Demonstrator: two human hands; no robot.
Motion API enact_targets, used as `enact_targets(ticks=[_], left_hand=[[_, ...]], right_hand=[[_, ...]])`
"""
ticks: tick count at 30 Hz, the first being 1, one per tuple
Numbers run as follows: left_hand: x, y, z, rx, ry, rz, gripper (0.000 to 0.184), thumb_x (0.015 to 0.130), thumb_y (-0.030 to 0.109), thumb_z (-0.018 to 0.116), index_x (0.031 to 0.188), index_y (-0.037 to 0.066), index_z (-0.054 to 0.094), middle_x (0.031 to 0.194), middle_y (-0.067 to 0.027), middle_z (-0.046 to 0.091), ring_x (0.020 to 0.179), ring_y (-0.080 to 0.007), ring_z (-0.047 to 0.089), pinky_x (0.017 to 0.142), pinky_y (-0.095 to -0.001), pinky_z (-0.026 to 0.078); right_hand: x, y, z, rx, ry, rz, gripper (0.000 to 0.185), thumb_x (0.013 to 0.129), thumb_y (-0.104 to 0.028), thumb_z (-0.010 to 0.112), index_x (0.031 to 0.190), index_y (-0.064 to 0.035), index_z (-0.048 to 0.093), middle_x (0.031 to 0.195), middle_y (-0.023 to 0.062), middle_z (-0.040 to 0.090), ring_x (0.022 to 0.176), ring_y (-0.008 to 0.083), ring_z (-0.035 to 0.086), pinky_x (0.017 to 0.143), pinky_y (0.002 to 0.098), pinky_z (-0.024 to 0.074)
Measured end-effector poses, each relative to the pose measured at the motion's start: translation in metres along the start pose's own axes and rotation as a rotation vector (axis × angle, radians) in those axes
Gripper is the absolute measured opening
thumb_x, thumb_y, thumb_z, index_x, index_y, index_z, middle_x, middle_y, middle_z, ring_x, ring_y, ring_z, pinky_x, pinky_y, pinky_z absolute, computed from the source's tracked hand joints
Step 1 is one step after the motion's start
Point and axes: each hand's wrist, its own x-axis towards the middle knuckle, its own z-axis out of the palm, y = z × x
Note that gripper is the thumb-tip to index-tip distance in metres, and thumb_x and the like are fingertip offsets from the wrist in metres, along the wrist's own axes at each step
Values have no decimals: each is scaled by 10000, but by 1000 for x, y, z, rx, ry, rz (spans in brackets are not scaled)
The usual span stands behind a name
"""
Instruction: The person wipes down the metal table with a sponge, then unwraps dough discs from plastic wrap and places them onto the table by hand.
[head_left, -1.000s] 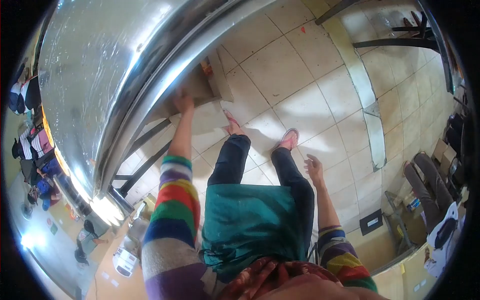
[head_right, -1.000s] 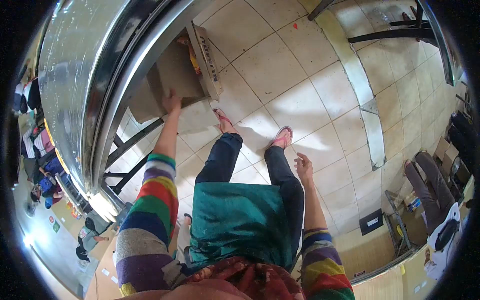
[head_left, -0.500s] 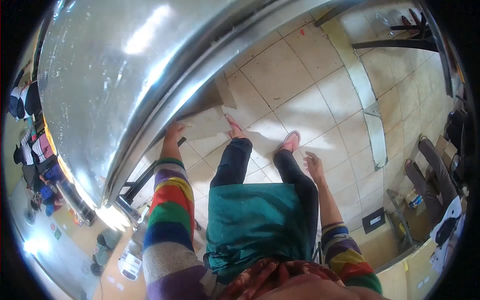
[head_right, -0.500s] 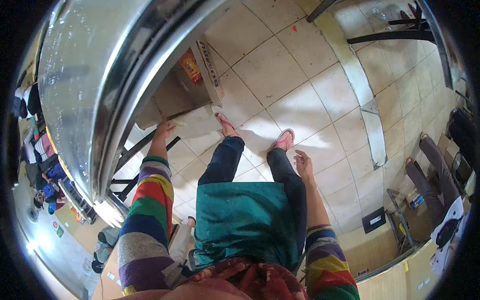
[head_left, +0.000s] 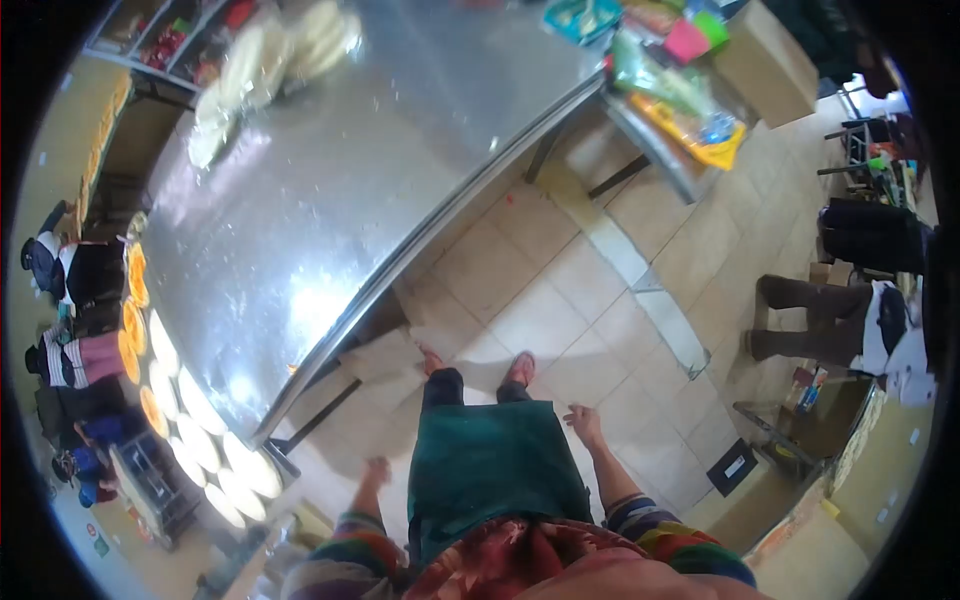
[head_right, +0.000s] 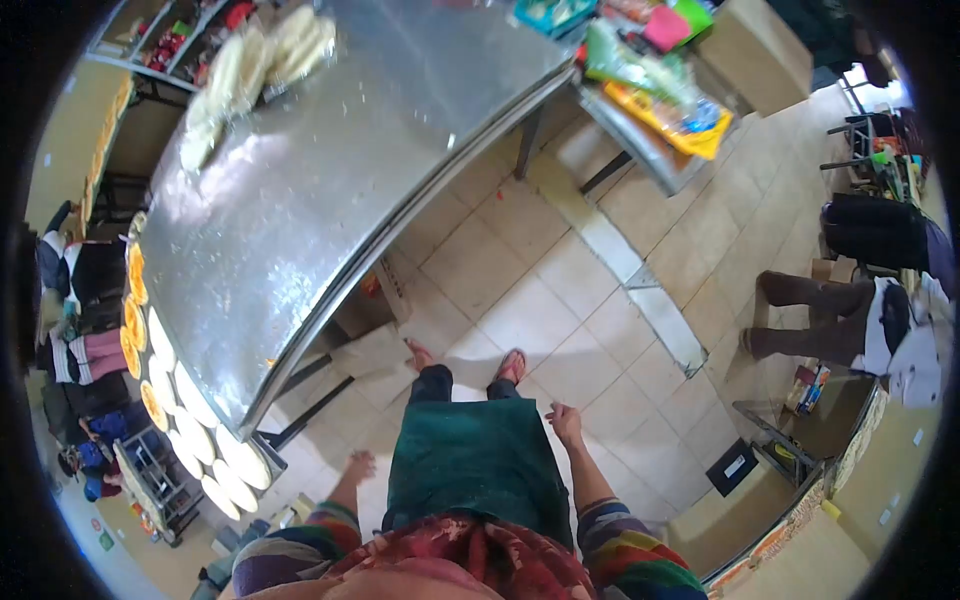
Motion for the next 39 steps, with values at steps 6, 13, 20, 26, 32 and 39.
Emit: enact_targets(ticks=[6, 13, 20, 26, 32, 39], left_hand=[[-100, -15, 45, 221, -95, 282, 410, 919, 312, 517, 1270, 109, 456, 1138, -95, 583, 844, -226, 602, 714, -396, 513], [-95, 69, 39, -349, -89, 273, 326, 915, 275, 516, 1178, 88, 552, 956, -59, 631, 760, -172, 598, 638, -329, 498], [-128, 201, 18, -513, -261, 498, 320, 898, 289, 565, 1132, 71, 585, 922, -39, 643, 855, -176, 612, 746, -308, 492], [-130, 256, 15, -133, -34, 496, 377, 903, 284, 555, 1176, 25, 554, 1008, -106, 636, 939, -225, 614, 801, -351, 490], [-142, 235, 71, -222, 190, 411, 417, 907, 275, 546, 1203, -17, 524, 1043, -136, 628, 976, -238, 607, 813, -351, 491], [-176, 228, 190, -865, 239, 419, 482, 915, 274, 526, 1225, -92, 476, 1064, -171, 621, 1001, -242, 600, 813, -336, 495]], right_hand=[[5, -53, -48, -359, 48, -490, 309, 840, -164, 549, 1132, -89, 616, 948, 166, 664, 801, 257, 647, 739, 350, 508], [12, -251, -82, -139, 158, -637, 284, 885, -125, 498, 1137, -35, 594, 880, 125, 656, 814, 180, 612, 740, 317, 488], [-21, -405, -115, -88, 243, -715, 275, 915, -143, 508, 1141, -14, 596, 948, 90, 660, 861, 160, 612, 782, 294, 478], [65, -562, -216, -348, 571, -1083, 262, 889, -102, 510, 1101, 7, 618, 1031, 186, 651, 941, 276, 639, 804, 347, 484], [240, -726, -302, -1056, 745, -1072, 297, 842, -120, 486, 1099, -125, 635, 923, 213, 651, 835, 373, 638, 723, 482, 503], [274, -792, -296, -1299, 569, -826, 444, 871, -425, 548, 1208, -143, 487, 896, 197, 654, 816, 397, 640, 677, 522, 506]])
